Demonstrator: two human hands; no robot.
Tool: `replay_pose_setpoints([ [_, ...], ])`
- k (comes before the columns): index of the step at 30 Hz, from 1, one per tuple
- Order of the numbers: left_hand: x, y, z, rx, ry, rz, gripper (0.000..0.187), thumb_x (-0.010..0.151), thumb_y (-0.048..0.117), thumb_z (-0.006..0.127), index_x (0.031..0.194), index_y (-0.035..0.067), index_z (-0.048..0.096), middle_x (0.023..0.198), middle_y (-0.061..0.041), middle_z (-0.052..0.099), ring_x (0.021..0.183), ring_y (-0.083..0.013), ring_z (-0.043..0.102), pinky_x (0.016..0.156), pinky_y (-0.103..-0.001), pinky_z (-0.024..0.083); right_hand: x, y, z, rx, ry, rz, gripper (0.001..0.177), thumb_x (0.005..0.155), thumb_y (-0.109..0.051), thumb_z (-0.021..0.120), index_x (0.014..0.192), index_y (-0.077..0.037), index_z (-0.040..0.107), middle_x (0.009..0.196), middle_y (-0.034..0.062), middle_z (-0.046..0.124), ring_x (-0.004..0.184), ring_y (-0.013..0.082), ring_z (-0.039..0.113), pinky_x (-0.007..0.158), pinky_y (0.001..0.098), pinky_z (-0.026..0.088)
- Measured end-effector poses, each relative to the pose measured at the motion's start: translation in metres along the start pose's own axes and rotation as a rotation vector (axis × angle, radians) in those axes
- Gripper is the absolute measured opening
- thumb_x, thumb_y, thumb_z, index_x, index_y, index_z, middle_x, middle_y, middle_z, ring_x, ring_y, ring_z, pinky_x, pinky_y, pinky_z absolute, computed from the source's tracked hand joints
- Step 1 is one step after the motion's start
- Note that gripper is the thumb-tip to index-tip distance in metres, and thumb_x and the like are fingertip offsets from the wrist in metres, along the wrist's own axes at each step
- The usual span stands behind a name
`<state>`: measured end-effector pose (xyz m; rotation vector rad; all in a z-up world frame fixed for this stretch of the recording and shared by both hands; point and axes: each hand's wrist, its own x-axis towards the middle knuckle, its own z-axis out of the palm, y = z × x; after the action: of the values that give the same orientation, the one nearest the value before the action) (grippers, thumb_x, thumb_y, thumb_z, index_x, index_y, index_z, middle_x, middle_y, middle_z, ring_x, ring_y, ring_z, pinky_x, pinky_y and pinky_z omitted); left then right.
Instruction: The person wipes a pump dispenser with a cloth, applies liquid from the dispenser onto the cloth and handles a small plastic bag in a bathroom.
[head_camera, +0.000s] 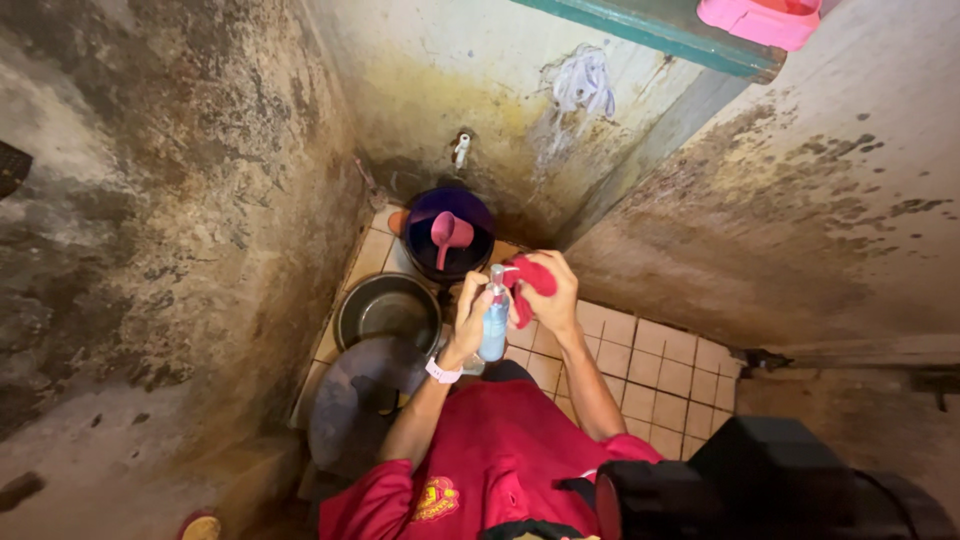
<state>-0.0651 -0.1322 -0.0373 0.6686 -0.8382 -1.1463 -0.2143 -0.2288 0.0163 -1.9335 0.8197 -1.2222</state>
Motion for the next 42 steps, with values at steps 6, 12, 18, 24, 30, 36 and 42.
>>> replay_pose_setpoints([
  [6, 0.010, -0.004, 0.006, 0.351, 0.090, 0.053, 0.023, 0.111, 0.015, 0.047, 0.130, 0.001, 0.049, 0.111, -0.010, 0.059, 0.102, -0.0150, 0.055, 0.093, -0.030, 0.048, -0.012, -0.034, -0.013, 0.024, 0.161, -0.347, 0.049, 0.069, 0.000, 0.073, 0.116, -0.004, 0.062, 0.120, 0.0208, 0.061, 0.108, 0.0325, 0.066, 0.094, 0.0394, 0.058],
  [12, 0.017, -0.008, 0.006, 0.358, 0.079, -0.002, 0.037, 0.107, 0.020, 0.051, 0.139, 0.001, 0.050, 0.113, -0.010, 0.066, 0.096, -0.0155, 0.063, 0.089, -0.030, 0.054, 0.009, -0.015, -0.019, -0.231, 0.167, -0.117, 0.049, 0.072, 0.005, 0.077, 0.119, -0.005, 0.067, 0.120, 0.0196, 0.064, 0.107, 0.0347, 0.068, 0.092, 0.0414, 0.058],
  [18, 0.043, -0.006, 0.025, 0.607, -0.012, 0.154, 0.044, 0.104, 0.018, 0.053, 0.141, -0.003, 0.049, 0.131, -0.016, 0.061, 0.121, -0.0232, 0.059, 0.106, -0.035, 0.045, 0.008, -0.008, -0.026, -0.116, 0.138, -0.297, 0.049, 0.068, 0.001, 0.078, 0.115, -0.002, 0.063, 0.120, 0.0212, 0.060, 0.105, 0.0323, 0.065, 0.091, 0.0384, 0.057],
  [24, 0.073, -0.003, 0.037, 0.491, -0.035, 0.129, 0.035, 0.108, 0.016, 0.051, 0.139, -0.001, 0.052, 0.132, -0.018, 0.062, 0.126, -0.0267, 0.059, 0.110, -0.037, 0.043, 0.023, 0.000, -0.045, -0.118, 0.279, -0.097, 0.046, 0.069, 0.002, 0.073, 0.114, -0.003, 0.068, 0.120, 0.0185, 0.064, 0.105, 0.0308, 0.068, 0.091, 0.0365, 0.058],
  [30, 0.086, 0.005, 0.037, 0.722, -0.211, 0.161, 0.039, 0.101, 0.016, 0.058, 0.138, 0.005, 0.057, 0.121, -0.015, 0.070, 0.104, -0.0302, 0.071, 0.092, -0.039, 0.055, 0.050, -0.012, -0.076, -0.271, 0.197, 0.022, 0.042, 0.073, -0.001, 0.082, 0.114, -0.001, 0.070, 0.118, 0.0175, 0.065, 0.105, 0.0300, 0.068, 0.091, 0.0366, 0.056],
  [36, 0.100, 0.026, 0.044, 0.933, -0.247, 0.229, 0.037, 0.092, 0.017, 0.069, 0.126, 0.005, 0.063, 0.111, -0.018, 0.067, 0.091, -0.0375, 0.068, 0.078, -0.042, 0.055, 0.049, -0.041, -0.097, -0.114, 0.007, -0.154, 0.043, 0.065, -0.002, 0.078, 0.107, -0.001, 0.069, 0.116, 0.0175, 0.064, 0.103, 0.0311, 0.065, 0.092, 0.0365, 0.054],
  [42, 0.100, 0.027, 0.043, 1.025, -0.235, 0.361, 0.023, 0.094, 0.018, 0.071, 0.113, 0.006, 0.068, 0.107, -0.012, 0.067, 0.087, -0.0356, 0.068, 0.074, -0.044, 0.054, 0.076, -0.024, -0.089, -0.152, 0.067, 0.080, 0.037, 0.072, -0.001, 0.077, 0.108, 0.000, 0.068, 0.113, 0.0156, 0.065, 0.101, 0.0274, 0.068, 0.089, 0.0340, 0.056],
])
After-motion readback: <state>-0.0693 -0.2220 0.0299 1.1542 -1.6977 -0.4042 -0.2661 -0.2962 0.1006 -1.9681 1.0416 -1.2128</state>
